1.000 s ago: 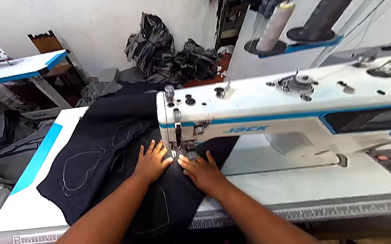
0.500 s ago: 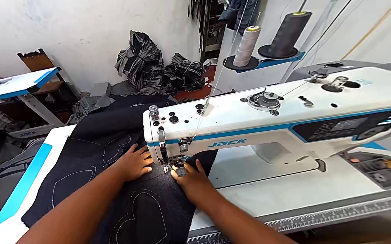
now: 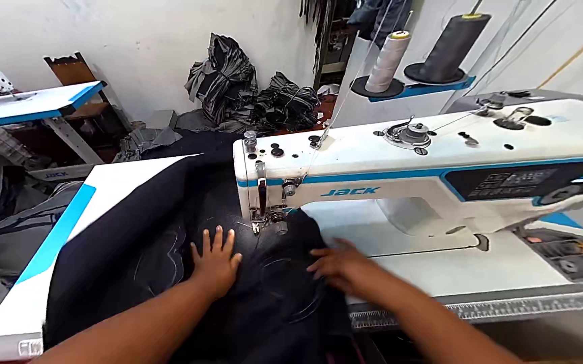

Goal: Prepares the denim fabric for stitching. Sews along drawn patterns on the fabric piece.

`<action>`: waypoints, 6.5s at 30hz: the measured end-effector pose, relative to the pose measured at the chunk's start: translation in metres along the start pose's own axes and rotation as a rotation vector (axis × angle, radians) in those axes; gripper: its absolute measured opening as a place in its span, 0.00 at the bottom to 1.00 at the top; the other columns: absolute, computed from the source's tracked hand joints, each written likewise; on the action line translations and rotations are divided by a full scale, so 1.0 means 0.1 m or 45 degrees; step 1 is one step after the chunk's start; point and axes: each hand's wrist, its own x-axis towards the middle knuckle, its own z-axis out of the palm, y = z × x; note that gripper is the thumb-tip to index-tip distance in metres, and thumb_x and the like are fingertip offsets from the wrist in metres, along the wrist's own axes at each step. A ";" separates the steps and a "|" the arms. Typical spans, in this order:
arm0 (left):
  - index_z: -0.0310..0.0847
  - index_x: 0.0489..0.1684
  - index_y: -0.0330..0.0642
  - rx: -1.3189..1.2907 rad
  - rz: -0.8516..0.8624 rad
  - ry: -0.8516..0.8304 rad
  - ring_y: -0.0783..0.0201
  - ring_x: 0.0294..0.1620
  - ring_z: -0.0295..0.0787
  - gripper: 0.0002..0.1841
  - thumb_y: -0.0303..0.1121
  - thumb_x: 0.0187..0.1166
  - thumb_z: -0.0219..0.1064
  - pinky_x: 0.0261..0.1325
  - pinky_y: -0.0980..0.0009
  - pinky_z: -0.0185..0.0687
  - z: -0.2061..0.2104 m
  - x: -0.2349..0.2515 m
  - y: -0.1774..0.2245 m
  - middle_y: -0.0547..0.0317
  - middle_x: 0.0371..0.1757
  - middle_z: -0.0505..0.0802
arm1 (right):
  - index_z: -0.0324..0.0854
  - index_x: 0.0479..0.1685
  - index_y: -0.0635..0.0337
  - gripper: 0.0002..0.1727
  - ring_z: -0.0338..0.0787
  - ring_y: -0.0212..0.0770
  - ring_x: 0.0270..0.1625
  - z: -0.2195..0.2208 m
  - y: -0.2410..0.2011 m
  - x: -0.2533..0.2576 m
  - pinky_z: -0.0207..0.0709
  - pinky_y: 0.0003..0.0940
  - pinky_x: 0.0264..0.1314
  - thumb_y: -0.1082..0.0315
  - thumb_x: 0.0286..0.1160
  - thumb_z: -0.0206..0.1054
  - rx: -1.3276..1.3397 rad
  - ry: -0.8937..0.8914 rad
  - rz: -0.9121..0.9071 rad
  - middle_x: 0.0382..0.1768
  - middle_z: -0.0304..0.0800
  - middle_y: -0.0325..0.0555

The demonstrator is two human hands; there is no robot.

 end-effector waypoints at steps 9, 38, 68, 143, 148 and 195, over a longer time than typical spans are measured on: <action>0.69 0.88 0.49 0.593 1.097 -0.014 0.46 0.96 0.48 0.28 0.44 0.89 0.58 0.93 0.36 0.36 -0.28 0.24 -0.40 0.51 0.93 0.66 | 0.68 0.89 0.44 0.32 0.44 0.62 0.96 0.53 -1.23 0.41 0.24 0.88 0.83 0.43 0.91 0.46 -0.143 -0.164 0.474 0.93 0.59 0.42; 0.53 0.95 0.70 0.182 0.413 0.093 0.50 0.99 0.31 0.32 0.61 0.90 0.45 0.86 0.24 0.20 -0.08 0.43 -0.30 0.67 0.97 0.54 | 0.51 0.96 0.45 0.40 0.27 0.56 0.98 0.56 -0.87 0.82 0.15 0.83 0.84 0.35 0.90 0.40 -0.071 -0.288 0.478 0.97 0.46 0.34; 0.42 0.98 0.50 0.150 0.327 0.058 0.49 0.99 0.30 0.41 0.62 0.89 0.47 0.91 0.33 0.27 0.08 0.10 0.05 0.61 0.99 0.46 | 0.81 0.78 0.41 0.21 0.75 0.57 0.83 -0.01 0.21 1.07 0.57 0.76 0.83 0.57 0.89 0.58 -0.474 -0.269 -0.364 0.76 0.84 0.45; 0.54 0.94 0.44 0.070 0.672 0.011 0.53 0.98 0.41 0.38 0.58 0.88 0.47 0.96 0.50 0.28 0.21 0.09 0.31 0.53 0.95 0.59 | 0.87 0.69 0.53 0.20 0.80 0.60 0.75 -0.32 0.04 1.10 0.66 0.65 0.75 0.56 0.89 0.60 -0.370 -0.408 -0.055 0.69 0.87 0.52; 0.67 0.88 0.43 0.311 1.416 0.030 0.48 0.96 0.50 0.37 0.58 0.84 0.50 0.94 0.40 0.37 -0.06 0.63 -0.64 0.50 0.91 0.68 | 0.78 0.82 0.44 0.32 0.75 0.60 0.79 0.18 -0.19 0.76 0.67 0.64 0.76 0.38 0.87 0.51 -0.457 -0.198 0.052 0.84 0.74 0.42; 0.67 0.89 0.46 0.298 1.322 0.194 0.49 0.95 0.52 0.53 0.78 0.73 0.39 0.89 0.30 0.37 -0.16 0.91 -0.85 0.58 0.91 0.69 | 0.44 0.97 0.48 0.43 0.32 0.62 0.97 0.56 -0.85 0.89 0.18 0.87 0.81 0.34 0.89 0.39 -0.248 -0.305 0.672 0.97 0.40 0.42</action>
